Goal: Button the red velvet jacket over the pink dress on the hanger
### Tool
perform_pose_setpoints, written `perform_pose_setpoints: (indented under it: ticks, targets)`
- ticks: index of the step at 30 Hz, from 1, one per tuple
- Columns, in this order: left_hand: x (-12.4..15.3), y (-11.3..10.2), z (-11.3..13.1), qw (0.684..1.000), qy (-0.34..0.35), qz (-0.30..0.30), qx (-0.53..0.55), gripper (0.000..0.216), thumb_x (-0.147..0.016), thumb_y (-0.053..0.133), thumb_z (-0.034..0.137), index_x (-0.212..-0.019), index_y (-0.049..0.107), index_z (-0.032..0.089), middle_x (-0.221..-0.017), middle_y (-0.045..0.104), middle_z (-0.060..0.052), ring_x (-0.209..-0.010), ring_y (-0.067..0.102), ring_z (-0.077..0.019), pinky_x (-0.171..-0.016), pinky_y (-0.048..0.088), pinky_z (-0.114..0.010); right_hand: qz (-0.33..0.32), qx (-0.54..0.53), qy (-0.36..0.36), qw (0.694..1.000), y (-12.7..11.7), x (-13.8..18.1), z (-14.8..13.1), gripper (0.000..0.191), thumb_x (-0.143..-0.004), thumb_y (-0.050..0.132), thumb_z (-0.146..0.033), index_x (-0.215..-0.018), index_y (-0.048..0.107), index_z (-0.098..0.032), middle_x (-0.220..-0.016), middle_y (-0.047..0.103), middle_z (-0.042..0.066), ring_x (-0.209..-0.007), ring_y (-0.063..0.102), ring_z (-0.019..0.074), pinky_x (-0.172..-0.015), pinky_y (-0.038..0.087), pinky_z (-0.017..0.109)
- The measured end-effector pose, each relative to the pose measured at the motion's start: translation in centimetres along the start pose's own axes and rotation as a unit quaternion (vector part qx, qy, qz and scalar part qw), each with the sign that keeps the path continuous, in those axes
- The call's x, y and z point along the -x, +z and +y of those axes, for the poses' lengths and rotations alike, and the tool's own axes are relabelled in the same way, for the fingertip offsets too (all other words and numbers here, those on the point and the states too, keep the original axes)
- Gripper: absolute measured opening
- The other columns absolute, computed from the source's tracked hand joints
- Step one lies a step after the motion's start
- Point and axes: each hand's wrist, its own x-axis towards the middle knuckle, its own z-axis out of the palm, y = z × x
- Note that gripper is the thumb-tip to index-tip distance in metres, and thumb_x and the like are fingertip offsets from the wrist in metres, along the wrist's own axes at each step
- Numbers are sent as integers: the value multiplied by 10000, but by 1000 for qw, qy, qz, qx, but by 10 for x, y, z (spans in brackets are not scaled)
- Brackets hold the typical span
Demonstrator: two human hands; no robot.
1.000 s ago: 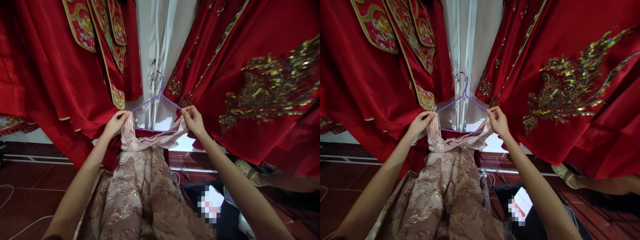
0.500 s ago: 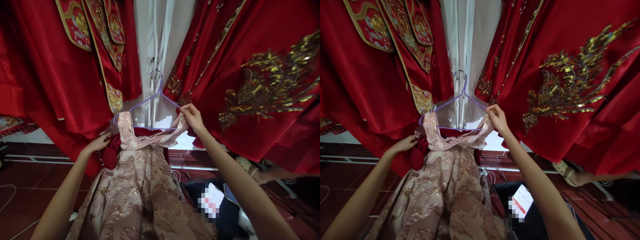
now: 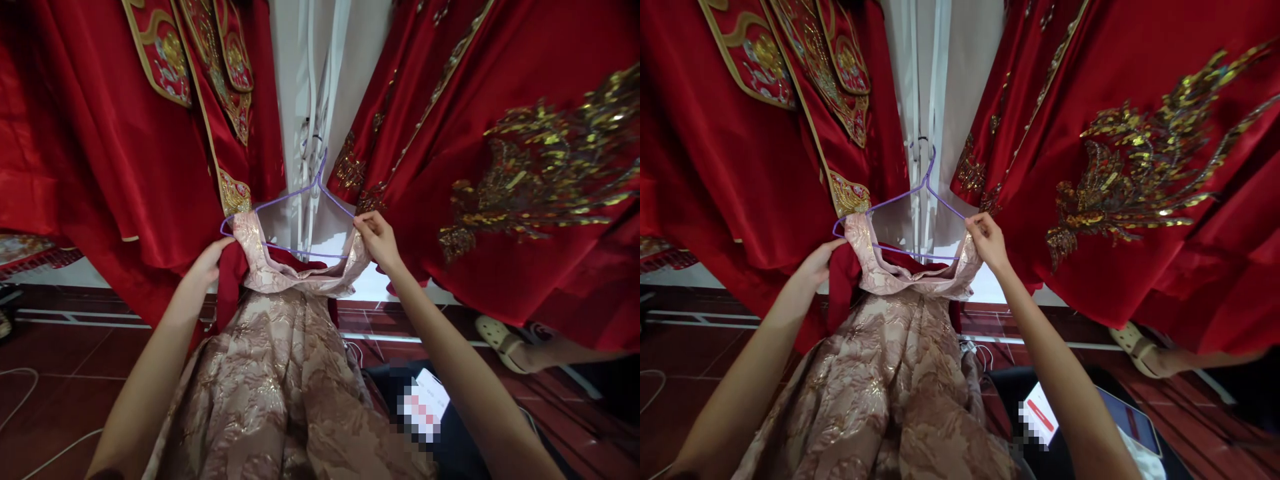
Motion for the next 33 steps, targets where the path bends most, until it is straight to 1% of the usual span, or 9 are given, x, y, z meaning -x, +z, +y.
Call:
perform_pose_setpoints:
  ticks: [5, 9, 12, 14, 18, 23, 28, 31, 33]
  targets:
    - [-16, -20, 25, 998, -58, -18, -32, 118, -707, 617, 190, -786, 662, 115, -654, 699, -62, -540, 652, -175, -575, 553, -272, 0, 18, -17, 1000, -2, -2, 0, 339, -794, 542, -560, -799, 529, -221, -618, 459, -31, -571, 410, 124, -557, 326, 251]
    - [-20, -14, 38, 996, -40, -42, -75, 158, -716, 644, 241, -828, 668, 133, -685, 705, -56, -551, 648, -173, -589, 549, -280, 3, 56, -47, 997, -18, -7, -2, 346, -791, 543, -559, -767, 534, -214, -637, 505, -23, -581, 430, 128, -566, 338, 257]
    - [-11, 6, 43, 991, 11, -39, -128, 191, -770, 617, 321, -844, 662, 150, -748, 706, -54, -592, 637, -160, -620, 530, -270, 17, 110, -70, 991, -26, -7, -10, 338, -807, 531, -542, -751, 551, -209, -645, 532, -20, -583, 443, 128, -582, 350, 262]
    - [1, 30, 41, 979, 112, 17, -169, 204, -812, 577, 355, -834, 644, 164, -788, 698, -49, -665, 637, -162, -673, 516, -268, 25, 148, -79, 985, -27, -3, -17, 335, -825, 514, -532, -754, 559, -208, -659, 561, -14, -589, 465, 132, -600, 360, 265]
    - [35, 97, 13, 849, 421, 122, -294, 202, -880, 497, 373, -883, 585, 191, -822, 664, -38, -783, 619, -164, -778, 469, -271, 55, 220, -87, 970, -22, 11, -30, 325, -858, 485, -513, -761, 568, -214, -677, 604, 7, -620, 524, 154, -689, 387, 295]
    - [52, 148, -12, 758, 454, 63, -463, 191, -921, 405, 315, -1003, 521, 188, -761, 623, -52, -685, 608, -190, -704, 437, -300, 63, 249, -88, 963, -24, 24, -41, 358, -875, 447, -537, -790, 582, -217, -701, 633, 12, -629, 549, 158, -687, 397, 295]
    - [33, 125, 28, 796, 401, 54, -450, 184, -908, 434, 359, -917, 501, 188, -711, 560, -35, -751, 582, -211, -766, 413, -308, -62, 243, -26, 968, -49, -22, -46, 499, -782, 526, -641, -619, 615, -178, -520, 572, 8, -521, 515, 137, -540, 366, 267]
    - [24, 107, 57, 829, 392, 24, -397, 193, -897, 463, 351, -796, 479, 187, -672, 482, -4, -753, 529, -183, -815, 393, -293, -326, 251, 84, 908, -46, -64, -41, 510, -654, 650, -658, -560, 640, -157, -476, 561, 27, -460, 490, 139, -472, 359, 291]
    - [20, 99, 67, 841, 385, -19, -381, 215, -883, 489, 330, -726, 462, 185, -654, 434, 9, -744, 492, -164, -832, 384, -283, -383, 217, 65, 895, -27, -80, -36, 440, -571, 749, -591, -620, 668, -162, -482, 579, 27, -460, 498, 138, -454, 381, 294]
